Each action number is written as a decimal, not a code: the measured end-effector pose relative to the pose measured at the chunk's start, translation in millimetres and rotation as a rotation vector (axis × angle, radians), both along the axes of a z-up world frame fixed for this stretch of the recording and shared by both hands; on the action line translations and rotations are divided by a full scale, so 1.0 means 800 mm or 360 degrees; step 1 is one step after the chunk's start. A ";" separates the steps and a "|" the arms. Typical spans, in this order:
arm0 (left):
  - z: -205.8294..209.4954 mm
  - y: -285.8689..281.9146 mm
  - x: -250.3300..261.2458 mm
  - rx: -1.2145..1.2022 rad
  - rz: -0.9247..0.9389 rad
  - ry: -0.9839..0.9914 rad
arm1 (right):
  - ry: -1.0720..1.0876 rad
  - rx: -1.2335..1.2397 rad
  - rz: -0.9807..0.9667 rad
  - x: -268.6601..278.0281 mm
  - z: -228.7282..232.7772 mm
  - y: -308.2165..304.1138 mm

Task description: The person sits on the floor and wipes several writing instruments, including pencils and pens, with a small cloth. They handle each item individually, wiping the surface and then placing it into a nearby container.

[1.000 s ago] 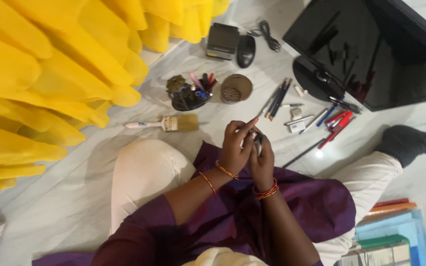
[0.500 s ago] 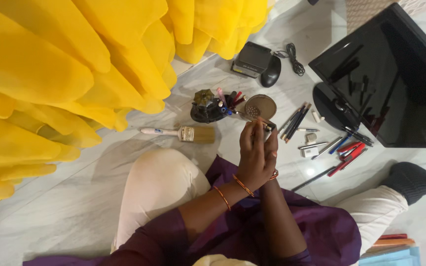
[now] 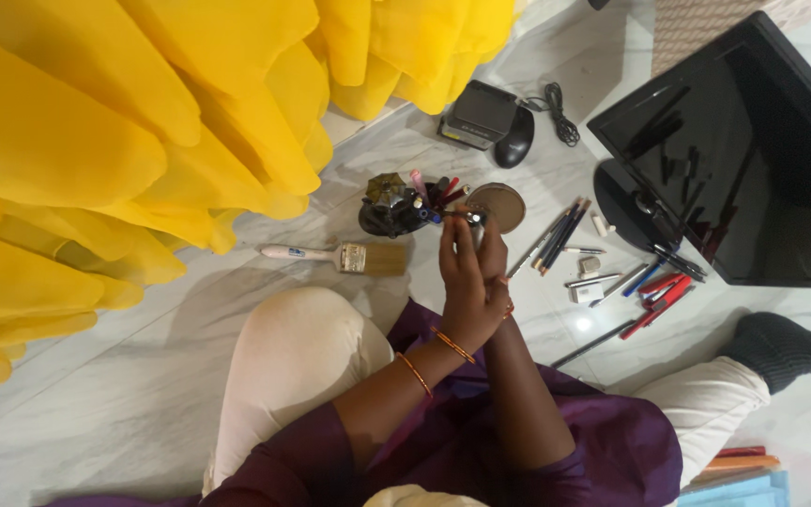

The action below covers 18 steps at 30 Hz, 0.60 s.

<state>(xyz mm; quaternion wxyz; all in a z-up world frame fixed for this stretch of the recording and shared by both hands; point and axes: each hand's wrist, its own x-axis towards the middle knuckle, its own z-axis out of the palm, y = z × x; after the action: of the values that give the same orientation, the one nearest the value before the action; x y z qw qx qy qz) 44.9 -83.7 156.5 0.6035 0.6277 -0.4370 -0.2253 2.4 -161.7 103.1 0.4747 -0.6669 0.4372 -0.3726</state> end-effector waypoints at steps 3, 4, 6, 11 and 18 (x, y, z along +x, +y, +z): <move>0.002 -0.001 0.005 -0.0057 0.0006 -0.0004 | 0.0129 -0.0004 0.0008 0.007 0.015 0.000; 0.002 -0.003 0.006 -0.0051 0.0015 -0.0044 | 0.0151 0.0004 0.0023 0.011 0.018 -0.002; -0.002 -0.004 0.006 -0.0034 0.0033 -0.0119 | 0.0203 0.0013 0.0048 0.017 0.021 -0.003; -0.027 -0.004 -0.001 0.0024 0.0053 -0.0212 | 0.0292 0.0020 0.0100 0.019 0.021 0.001; -0.033 -0.003 -0.013 -0.0046 0.0007 -0.0236 | 0.0385 0.0036 0.0040 0.000 0.034 0.003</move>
<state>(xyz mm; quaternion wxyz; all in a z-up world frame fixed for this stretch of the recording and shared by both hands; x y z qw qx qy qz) 34.2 -85.8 130.4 0.5790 0.6349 -0.4823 -0.1704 2.4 -159.6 130.0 0.4305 -0.7070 0.4872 -0.2784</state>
